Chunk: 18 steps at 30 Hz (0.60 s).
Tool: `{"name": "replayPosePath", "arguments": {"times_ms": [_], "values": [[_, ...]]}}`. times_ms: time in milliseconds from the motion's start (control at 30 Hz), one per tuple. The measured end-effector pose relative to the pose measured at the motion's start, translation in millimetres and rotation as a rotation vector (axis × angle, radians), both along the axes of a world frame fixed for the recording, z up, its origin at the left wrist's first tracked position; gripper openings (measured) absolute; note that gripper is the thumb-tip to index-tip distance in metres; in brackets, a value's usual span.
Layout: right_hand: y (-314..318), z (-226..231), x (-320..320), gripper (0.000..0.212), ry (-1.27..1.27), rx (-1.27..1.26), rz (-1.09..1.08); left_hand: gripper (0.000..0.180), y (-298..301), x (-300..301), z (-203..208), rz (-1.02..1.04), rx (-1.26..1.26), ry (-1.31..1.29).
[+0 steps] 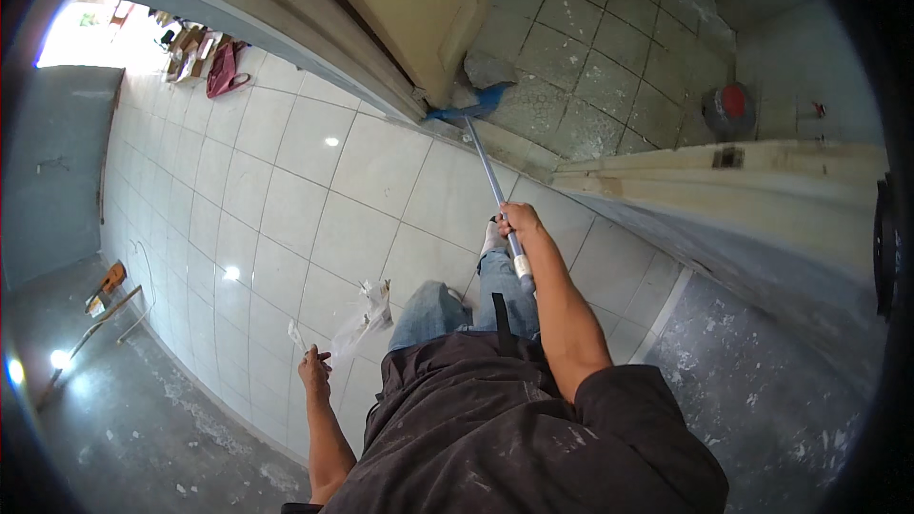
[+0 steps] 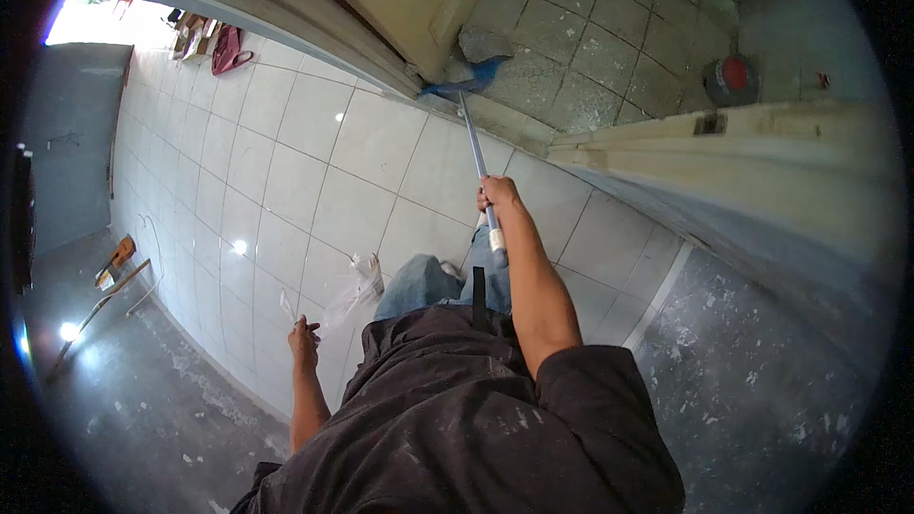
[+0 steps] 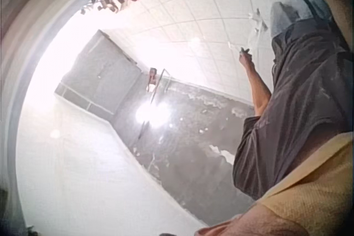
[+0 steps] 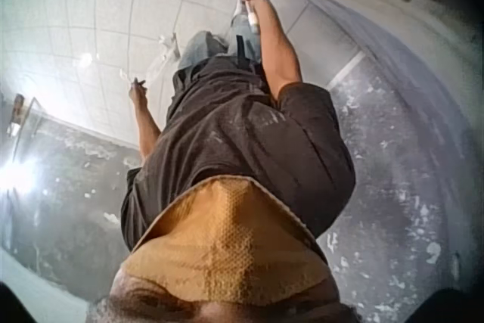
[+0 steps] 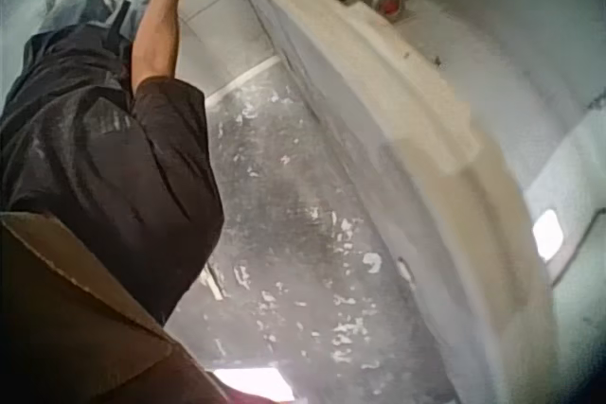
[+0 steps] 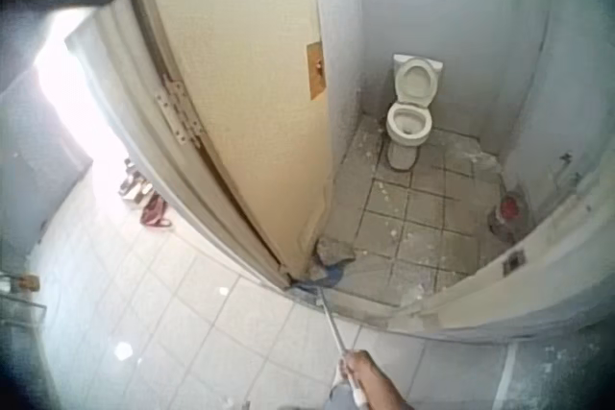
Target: The person scrapes peeling paint and debris from walls and floors with a putty knife, then sweeps the debris into a plastic bag with a broom.
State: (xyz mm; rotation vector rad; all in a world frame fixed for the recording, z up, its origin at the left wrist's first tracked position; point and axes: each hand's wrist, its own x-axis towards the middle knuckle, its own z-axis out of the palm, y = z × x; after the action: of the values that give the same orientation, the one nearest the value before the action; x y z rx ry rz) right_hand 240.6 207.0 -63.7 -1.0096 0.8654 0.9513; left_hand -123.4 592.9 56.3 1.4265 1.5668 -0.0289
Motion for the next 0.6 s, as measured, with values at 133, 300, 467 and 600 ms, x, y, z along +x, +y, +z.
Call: {"name": "replayPosePath", "arguments": {"times_ms": [133,300,467,600], "values": [[33.0,49.6,-16.8,0.023,-0.092,-0.104,-0.012,0.033,-9.2,30.7,15.8,-0.014,-0.035,0.028],[58.1,67.0,15.4,0.013,0.019,0.022,-0.091,0.033,0.3,61.9,9.2,-0.006,-0.089,0.088],[20.7,57.0,42.4,0.013,0.029,-0.046,0.043,0.031,58.1,131.1,-23.7,-0.079,-0.296,0.234],[-16.6,85.4,-0.1,0.021,-0.101,-0.479,0.341,0.031,112.4,205.6,-37.7,-0.234,-0.344,0.176]]}}
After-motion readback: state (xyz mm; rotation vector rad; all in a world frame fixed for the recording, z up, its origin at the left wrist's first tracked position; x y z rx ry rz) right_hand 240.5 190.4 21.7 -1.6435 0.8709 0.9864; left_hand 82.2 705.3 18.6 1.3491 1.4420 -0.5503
